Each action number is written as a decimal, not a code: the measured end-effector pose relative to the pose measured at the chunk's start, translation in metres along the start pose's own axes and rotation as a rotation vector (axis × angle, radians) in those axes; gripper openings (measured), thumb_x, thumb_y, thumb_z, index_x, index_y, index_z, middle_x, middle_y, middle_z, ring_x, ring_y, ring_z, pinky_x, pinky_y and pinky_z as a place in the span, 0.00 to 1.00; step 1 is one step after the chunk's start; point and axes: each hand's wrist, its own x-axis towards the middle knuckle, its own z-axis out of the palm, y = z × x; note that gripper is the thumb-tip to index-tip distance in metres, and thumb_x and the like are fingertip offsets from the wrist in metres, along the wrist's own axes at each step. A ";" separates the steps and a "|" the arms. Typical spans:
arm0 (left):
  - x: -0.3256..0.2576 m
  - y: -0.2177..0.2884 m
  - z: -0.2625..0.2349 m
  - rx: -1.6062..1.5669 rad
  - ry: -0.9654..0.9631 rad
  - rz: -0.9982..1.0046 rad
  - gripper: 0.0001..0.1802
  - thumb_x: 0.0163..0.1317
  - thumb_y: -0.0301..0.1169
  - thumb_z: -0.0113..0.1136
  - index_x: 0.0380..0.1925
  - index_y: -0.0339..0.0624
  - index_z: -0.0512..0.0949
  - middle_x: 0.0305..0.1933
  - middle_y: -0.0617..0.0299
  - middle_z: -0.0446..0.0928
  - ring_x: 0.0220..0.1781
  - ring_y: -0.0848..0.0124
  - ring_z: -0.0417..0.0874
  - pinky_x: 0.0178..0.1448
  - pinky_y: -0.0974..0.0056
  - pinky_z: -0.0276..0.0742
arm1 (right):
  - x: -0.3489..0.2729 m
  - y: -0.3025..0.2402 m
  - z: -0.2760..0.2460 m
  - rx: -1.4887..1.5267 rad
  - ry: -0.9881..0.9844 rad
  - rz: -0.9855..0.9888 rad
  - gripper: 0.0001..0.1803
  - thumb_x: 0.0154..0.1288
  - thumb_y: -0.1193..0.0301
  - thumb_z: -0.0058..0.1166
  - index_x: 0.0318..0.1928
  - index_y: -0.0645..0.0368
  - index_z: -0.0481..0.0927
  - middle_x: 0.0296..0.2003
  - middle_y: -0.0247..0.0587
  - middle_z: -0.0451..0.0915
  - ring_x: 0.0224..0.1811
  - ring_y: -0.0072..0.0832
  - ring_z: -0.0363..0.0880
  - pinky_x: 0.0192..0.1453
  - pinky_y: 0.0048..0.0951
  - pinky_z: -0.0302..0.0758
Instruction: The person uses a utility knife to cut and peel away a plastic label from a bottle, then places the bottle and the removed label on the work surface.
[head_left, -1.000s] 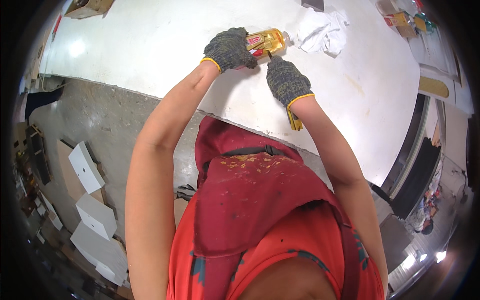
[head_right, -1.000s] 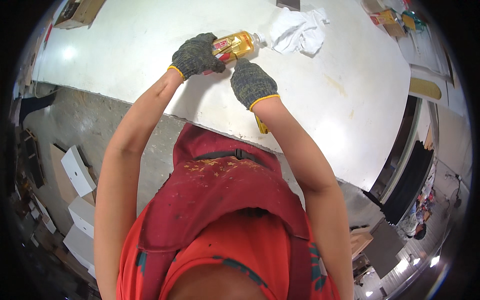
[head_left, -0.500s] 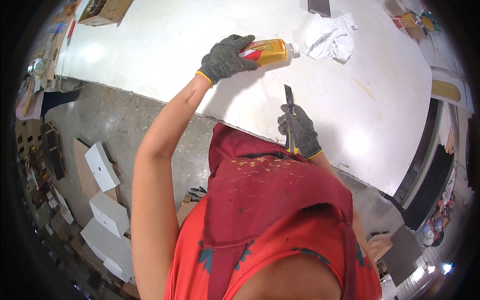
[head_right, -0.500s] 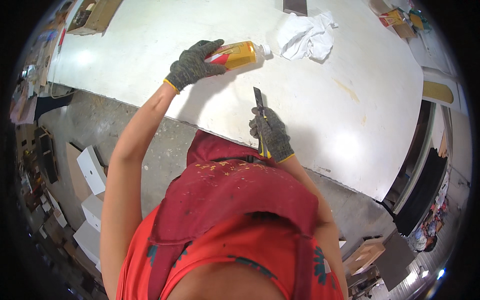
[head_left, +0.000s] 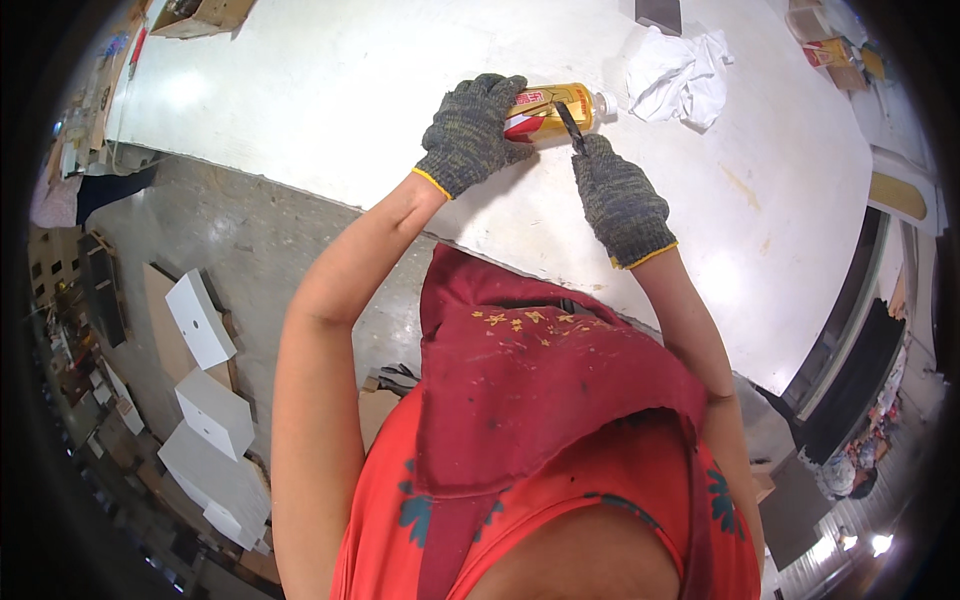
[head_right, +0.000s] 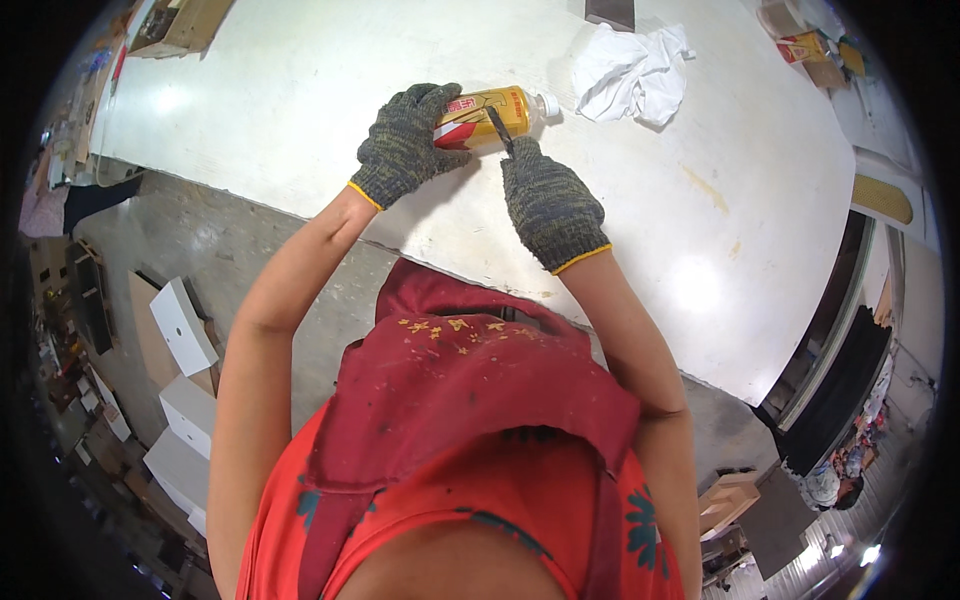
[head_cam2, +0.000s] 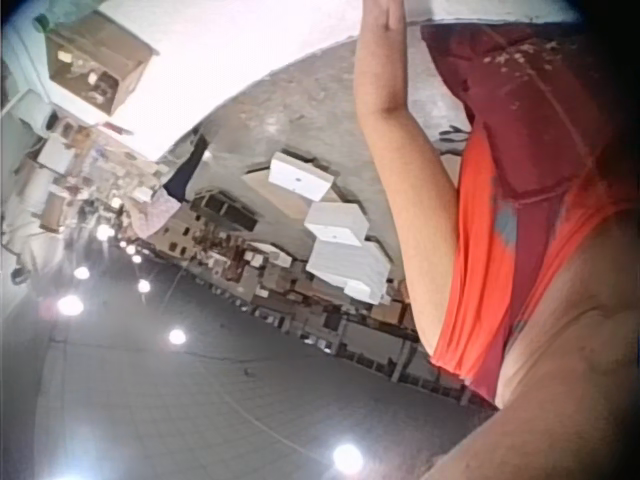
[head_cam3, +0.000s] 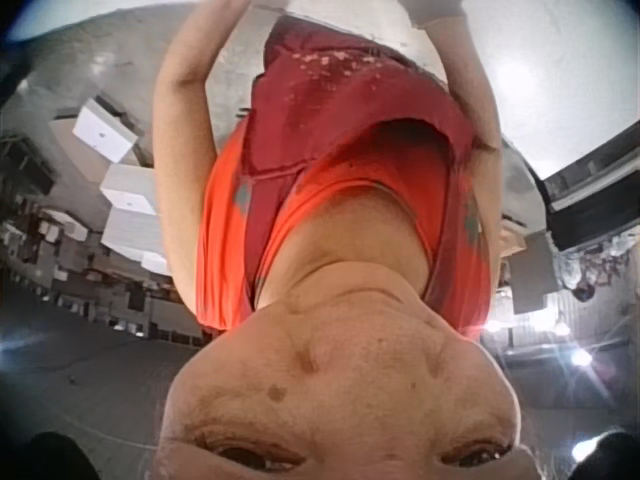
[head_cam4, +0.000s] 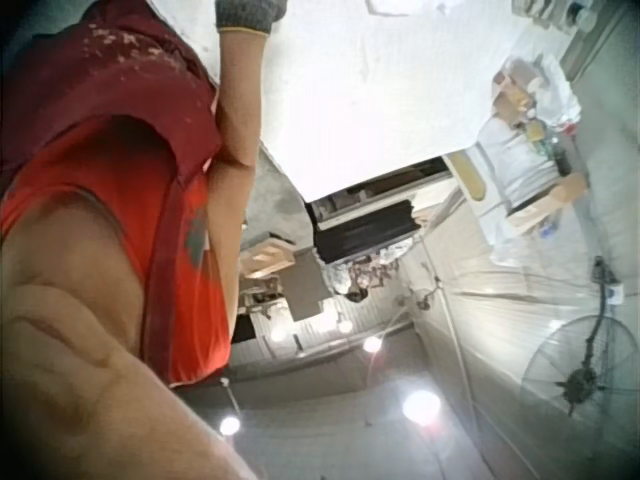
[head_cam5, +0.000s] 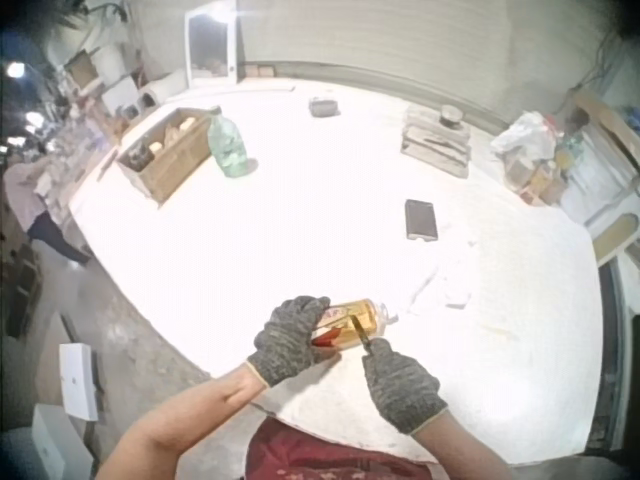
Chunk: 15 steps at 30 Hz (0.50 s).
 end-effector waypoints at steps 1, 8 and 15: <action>0.000 -0.001 0.000 0.000 0.004 0.008 0.44 0.41 0.49 0.75 0.59 0.45 0.69 0.53 0.52 0.73 0.55 0.56 0.75 0.60 0.54 0.71 | 0.001 -0.004 -0.002 -0.010 -0.016 0.001 0.17 0.71 0.62 0.39 0.49 0.65 0.67 0.30 0.56 0.80 0.34 0.49 0.81 0.39 0.49 0.76; 0.002 -0.001 -0.006 -0.008 -0.054 -0.011 0.43 0.42 0.49 0.74 0.58 0.44 0.69 0.53 0.52 0.73 0.54 0.56 0.76 0.59 0.54 0.71 | 0.002 -0.023 -0.024 0.090 -0.079 0.066 0.17 0.69 0.64 0.39 0.49 0.65 0.67 0.33 0.59 0.80 0.37 0.50 0.80 0.42 0.50 0.75; 0.007 -0.003 -0.010 -0.016 -0.114 -0.025 0.44 0.41 0.48 0.75 0.58 0.42 0.69 0.52 0.52 0.75 0.53 0.55 0.76 0.60 0.55 0.72 | 0.026 -0.030 -0.045 0.005 -0.243 0.141 0.14 0.69 0.64 0.41 0.49 0.58 0.69 0.37 0.55 0.79 0.43 0.48 0.78 0.46 0.47 0.73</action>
